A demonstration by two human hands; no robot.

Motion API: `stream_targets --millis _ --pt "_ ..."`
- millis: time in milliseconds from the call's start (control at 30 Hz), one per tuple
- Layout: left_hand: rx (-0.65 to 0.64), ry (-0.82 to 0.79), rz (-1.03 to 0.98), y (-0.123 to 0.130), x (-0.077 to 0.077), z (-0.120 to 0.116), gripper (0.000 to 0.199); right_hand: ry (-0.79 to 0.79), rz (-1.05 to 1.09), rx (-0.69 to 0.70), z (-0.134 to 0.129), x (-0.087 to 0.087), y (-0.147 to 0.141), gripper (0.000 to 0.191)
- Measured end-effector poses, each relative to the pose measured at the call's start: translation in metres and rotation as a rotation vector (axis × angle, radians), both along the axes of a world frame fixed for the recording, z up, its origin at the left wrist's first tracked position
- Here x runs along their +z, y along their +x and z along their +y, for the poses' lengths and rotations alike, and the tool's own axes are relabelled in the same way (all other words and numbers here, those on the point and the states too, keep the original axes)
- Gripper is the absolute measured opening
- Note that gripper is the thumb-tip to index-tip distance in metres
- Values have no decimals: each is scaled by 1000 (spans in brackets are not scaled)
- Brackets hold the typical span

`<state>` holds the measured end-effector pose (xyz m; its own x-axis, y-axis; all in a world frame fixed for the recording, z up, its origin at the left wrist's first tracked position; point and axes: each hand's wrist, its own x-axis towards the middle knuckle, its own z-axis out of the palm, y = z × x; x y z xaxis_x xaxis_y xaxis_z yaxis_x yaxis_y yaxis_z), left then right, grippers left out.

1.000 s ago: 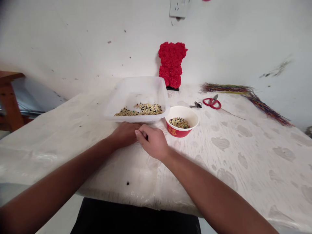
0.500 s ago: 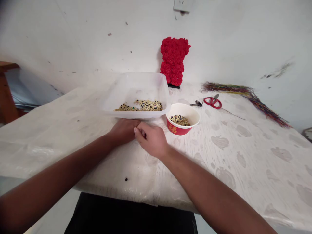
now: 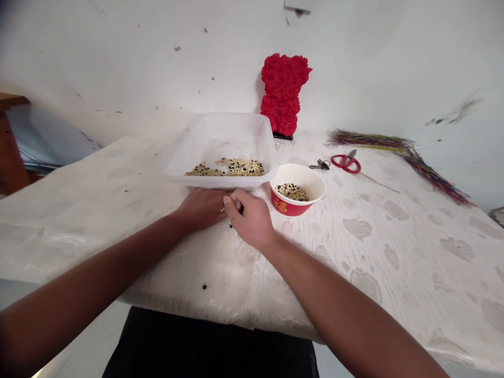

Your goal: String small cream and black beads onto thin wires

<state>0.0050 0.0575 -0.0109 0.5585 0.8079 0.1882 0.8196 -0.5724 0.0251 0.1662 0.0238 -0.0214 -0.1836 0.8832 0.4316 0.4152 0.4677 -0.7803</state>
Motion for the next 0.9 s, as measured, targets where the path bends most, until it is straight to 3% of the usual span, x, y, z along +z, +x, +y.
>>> stream_targets --millis 900 --pt "20 39 -37 0 -4 -1 32 -24 66 -23 1 1 -1 32"
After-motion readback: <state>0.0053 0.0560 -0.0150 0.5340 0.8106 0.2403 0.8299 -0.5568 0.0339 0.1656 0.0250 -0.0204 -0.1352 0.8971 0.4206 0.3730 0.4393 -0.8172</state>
